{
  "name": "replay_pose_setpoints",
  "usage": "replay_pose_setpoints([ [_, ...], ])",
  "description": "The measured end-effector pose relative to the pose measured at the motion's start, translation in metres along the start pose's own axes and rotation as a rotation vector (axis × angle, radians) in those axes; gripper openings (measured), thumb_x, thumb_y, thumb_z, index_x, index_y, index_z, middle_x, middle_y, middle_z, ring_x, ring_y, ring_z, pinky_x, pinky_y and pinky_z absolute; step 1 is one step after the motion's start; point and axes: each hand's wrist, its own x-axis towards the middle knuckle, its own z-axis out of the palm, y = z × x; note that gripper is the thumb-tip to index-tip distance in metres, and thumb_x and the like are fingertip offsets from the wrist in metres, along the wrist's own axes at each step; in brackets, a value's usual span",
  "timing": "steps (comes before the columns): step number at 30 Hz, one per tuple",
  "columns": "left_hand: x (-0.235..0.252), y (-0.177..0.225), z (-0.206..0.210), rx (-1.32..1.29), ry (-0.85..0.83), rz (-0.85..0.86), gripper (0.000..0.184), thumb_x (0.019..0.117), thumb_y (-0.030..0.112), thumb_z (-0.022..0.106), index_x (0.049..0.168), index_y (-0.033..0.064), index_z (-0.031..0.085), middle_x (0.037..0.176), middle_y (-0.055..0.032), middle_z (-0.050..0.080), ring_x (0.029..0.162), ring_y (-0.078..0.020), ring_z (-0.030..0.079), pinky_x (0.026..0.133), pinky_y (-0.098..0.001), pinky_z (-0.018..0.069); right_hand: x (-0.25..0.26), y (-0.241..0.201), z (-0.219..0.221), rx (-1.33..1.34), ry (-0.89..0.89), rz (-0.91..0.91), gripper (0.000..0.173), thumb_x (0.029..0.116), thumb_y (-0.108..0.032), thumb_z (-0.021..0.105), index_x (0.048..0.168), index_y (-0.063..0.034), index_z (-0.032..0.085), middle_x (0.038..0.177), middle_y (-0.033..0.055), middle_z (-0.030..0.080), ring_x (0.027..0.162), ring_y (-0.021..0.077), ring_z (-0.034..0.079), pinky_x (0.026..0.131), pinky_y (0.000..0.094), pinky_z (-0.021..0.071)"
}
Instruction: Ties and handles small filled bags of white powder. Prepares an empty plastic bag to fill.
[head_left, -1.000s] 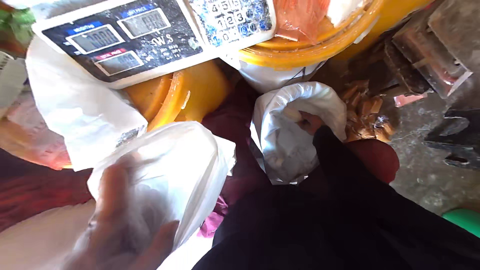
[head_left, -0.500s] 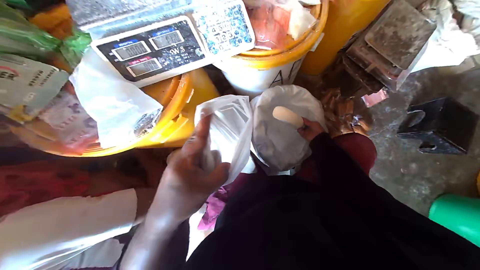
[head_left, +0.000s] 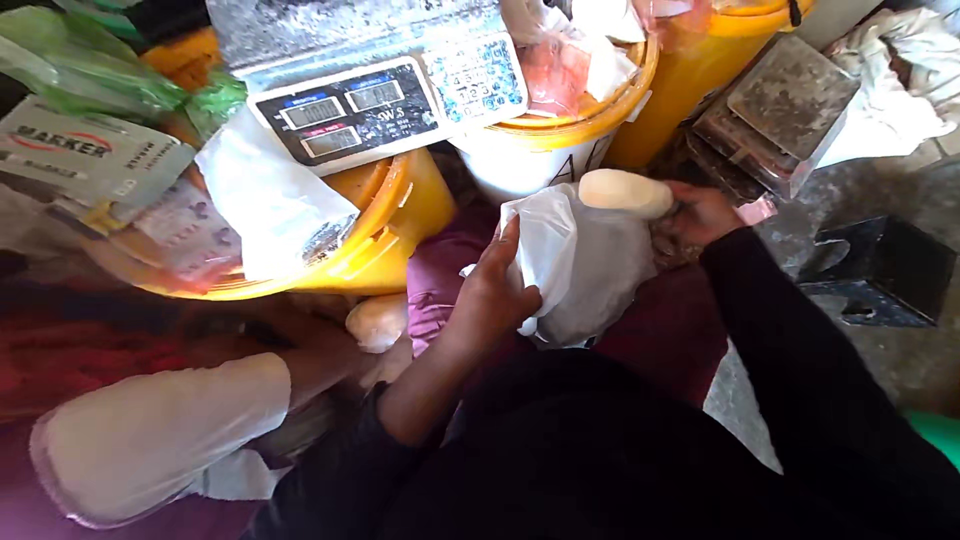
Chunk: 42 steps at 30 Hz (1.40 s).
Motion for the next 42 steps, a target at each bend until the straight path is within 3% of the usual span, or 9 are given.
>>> replay_pose_setpoints([
  [12,0.010,0.008,0.014,-0.030,0.047,0.033,0.099,0.0813,-0.009,0.069,0.164,0.0215,0.024,0.154,-0.0164,0.045,0.069,-0.0146,0.061,0.058,-0.0329,0.0533,-0.071,-0.114,0.124,-0.986,-0.249,-0.074,0.025,0.1073,-0.023,0.053,0.116,-0.0096,0.072,0.087,0.0062,0.068,0.055,0.0108,0.059,0.047,0.0258,0.0503],
  [17,0.000,0.000,0.006,-0.108,0.089,0.077,0.096,0.0801,-0.010,0.068,0.162,0.0226,0.030,0.127,-0.0141,0.064,0.067,-0.0131,0.062,0.058,-0.0314,0.0547,-0.100,-0.104,0.196,-1.690,-0.323,-0.549,0.030,0.1028,-0.030,0.052,0.090,-0.0104,0.071,0.081,0.0105,0.066,0.083,0.0311,0.066,0.066,0.0547,0.0480],
  [22,-0.016,-0.016,-0.012,-0.234,0.121,0.026,0.089,0.0800,-0.007,0.067,0.158,0.0242,0.039,0.098,-0.0058,0.069,0.058,-0.0060,0.059,0.050,-0.0226,0.0508,-0.125,-0.117,0.198,-1.623,-0.260,-0.904,0.026,0.0980,-0.032,0.059,0.089,-0.0103,0.070,0.078,0.0095,0.064,0.075,0.0296,0.065,0.059,0.0514,0.0452],
  [25,-0.032,-0.023,-0.037,-0.351,0.127,0.129,0.087,0.0786,-0.008,0.065,0.156,0.0267,0.043,0.099,-0.0007,0.070,0.055,-0.0025,0.056,0.046,-0.0193,0.0490,-0.115,-0.144,0.154,-1.245,-0.226,-0.965,0.021,0.0969,-0.030,0.063,0.096,-0.0137,0.075,0.086,-0.0012,0.069,0.077,0.0078,0.062,0.068,0.0324,0.0508],
  [27,-0.045,-0.026,-0.059,-0.345,0.135,0.223,0.087,0.0775,-0.004,0.066,0.155,0.0289,0.045,0.101,0.0039,0.071,0.055,0.0000,0.057,0.046,-0.0175,0.0511,-0.094,-0.148,0.113,-0.851,-0.212,-0.868,0.010,0.0943,-0.027,0.071,0.090,-0.0184,0.074,0.077,-0.0126,0.067,0.062,-0.0051,0.058,0.054,0.0141,0.0490],
  [32,-0.067,-0.016,-0.114,-0.110,0.151,0.348,0.079,0.0802,0.004,0.064,0.155,0.0170,0.042,0.119,0.0132,0.066,0.075,0.0090,0.061,0.062,-0.0104,0.0533,-0.036,-0.096,0.038,-0.560,-0.054,-0.396,0.013,0.0996,-0.019,0.062,0.106,-0.0106,0.070,0.086,-0.0052,0.070,0.063,0.0033,0.064,0.054,0.0218,0.0560],
  [37,-0.087,-0.119,-0.177,-0.056,0.126,0.316,0.087,0.0823,0.012,0.076,0.158,0.0078,0.035,0.136,-0.0042,0.063,0.111,-0.0108,0.065,0.093,-0.0268,0.0561,0.054,0.033,0.027,-0.851,0.103,0.165,0.030,0.0997,-0.017,0.066,0.123,0.0015,0.066,0.114,0.0223,0.067,0.084,0.0295,0.066,0.079,0.0496,0.0559],
  [40,-0.076,-0.107,-0.163,0.060,0.111,0.204,0.086,0.0845,0.012,0.073,0.158,0.0036,0.030,0.108,0.0015,0.067,0.082,-0.0025,0.061,0.073,-0.0215,0.0537,0.088,0.117,0.039,-0.864,0.312,0.268,0.043,0.1046,-0.023,0.058,0.136,0.0068,0.057,0.133,0.0320,0.059,0.119,0.0466,0.061,0.102,0.0609,0.0481],
  [42,-0.061,-0.097,-0.150,0.042,0.148,0.166,0.087,0.0822,0.004,0.070,0.158,0.0002,0.028,0.114,0.0035,0.068,0.078,0.0022,0.059,0.069,-0.0176,0.0527,0.090,0.133,0.071,-0.812,0.457,0.314,0.044,0.1099,-0.022,0.046,0.141,0.0095,0.051,0.144,0.0336,0.050,0.137,0.0469,0.048,0.115,0.0570,0.0368],
])
